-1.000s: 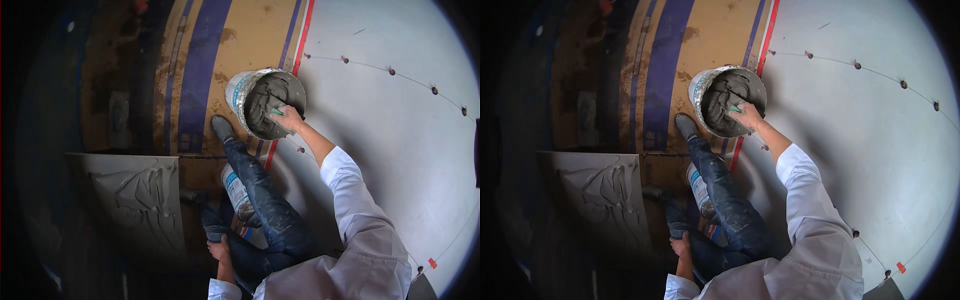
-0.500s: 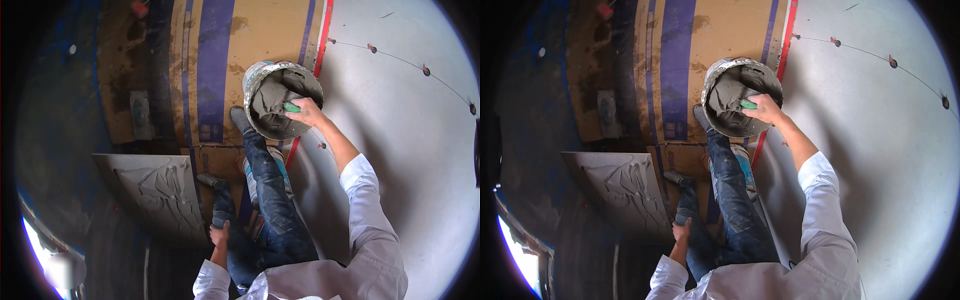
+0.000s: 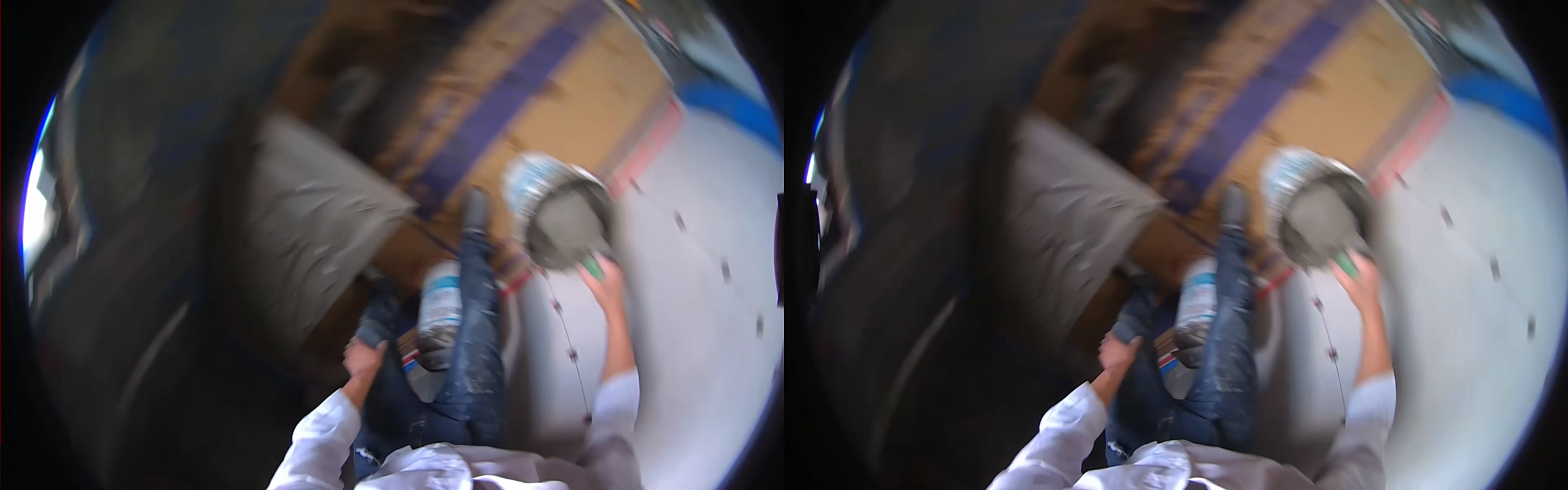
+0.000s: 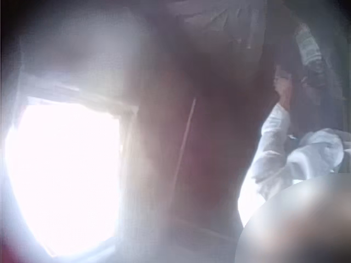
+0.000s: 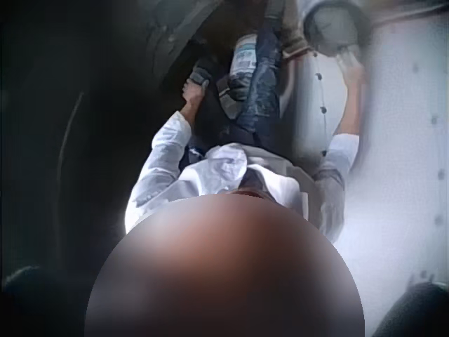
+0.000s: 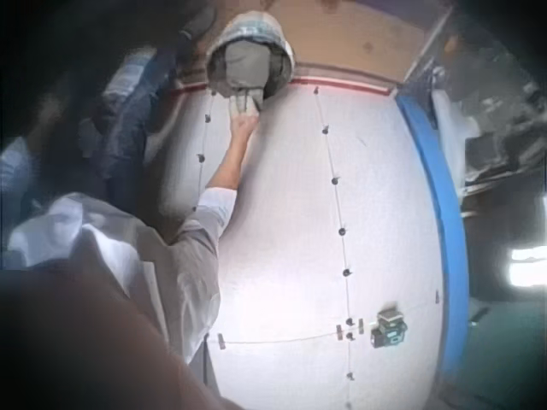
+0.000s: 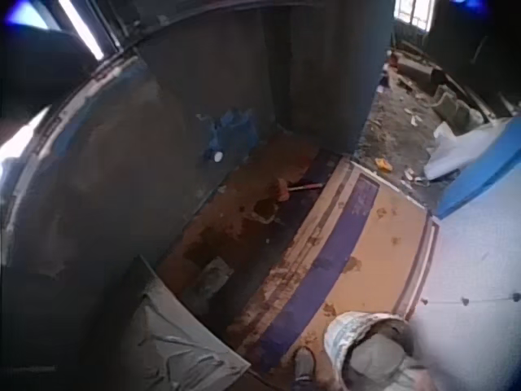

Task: Applying a layer of mortar to the back of a large ceramic tile using a trowel.

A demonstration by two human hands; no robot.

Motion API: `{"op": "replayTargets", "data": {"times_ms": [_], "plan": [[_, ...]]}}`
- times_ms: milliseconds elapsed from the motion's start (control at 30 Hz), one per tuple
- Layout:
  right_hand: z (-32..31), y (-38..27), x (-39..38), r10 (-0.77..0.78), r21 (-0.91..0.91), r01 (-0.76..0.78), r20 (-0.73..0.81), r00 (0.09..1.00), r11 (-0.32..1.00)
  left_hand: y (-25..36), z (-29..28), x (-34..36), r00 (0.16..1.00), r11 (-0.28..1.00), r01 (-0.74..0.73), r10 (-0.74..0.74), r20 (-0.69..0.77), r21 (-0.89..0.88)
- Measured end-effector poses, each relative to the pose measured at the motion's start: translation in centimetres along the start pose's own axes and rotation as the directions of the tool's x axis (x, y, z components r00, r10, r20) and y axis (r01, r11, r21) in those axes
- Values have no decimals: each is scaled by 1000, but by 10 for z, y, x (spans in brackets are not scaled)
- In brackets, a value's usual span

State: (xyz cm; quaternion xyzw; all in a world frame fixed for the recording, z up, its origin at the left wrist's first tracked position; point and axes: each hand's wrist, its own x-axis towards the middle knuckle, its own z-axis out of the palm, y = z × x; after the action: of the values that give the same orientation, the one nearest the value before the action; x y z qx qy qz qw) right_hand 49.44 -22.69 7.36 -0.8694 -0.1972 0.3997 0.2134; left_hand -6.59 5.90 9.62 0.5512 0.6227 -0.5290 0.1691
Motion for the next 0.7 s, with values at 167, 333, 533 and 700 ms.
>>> {"op": "replayTargets", "data": {"times_ms": [167, 333, 533, 700], "plan": [[1, -130, -42, -75, -260, 83, 40, 996, 962, -51, -4, 9, 998, 969, 35, -20, 64, -243], [115, -312, -68, -375, -292, 446, 269, 887, 846, -118, 12, -10, 993, 880, 120, -96, 76, -459], [459, -580, -90, -390, -356, 663, 592, 705, 659, -162, 25, -5, 994, 766, 108, -75, 79, -633], [575, -627, -130, -382, -354, 725, 669, 638, 591, -222, 69, 13, 988, 708, 141, -150, 48, -692]]}}
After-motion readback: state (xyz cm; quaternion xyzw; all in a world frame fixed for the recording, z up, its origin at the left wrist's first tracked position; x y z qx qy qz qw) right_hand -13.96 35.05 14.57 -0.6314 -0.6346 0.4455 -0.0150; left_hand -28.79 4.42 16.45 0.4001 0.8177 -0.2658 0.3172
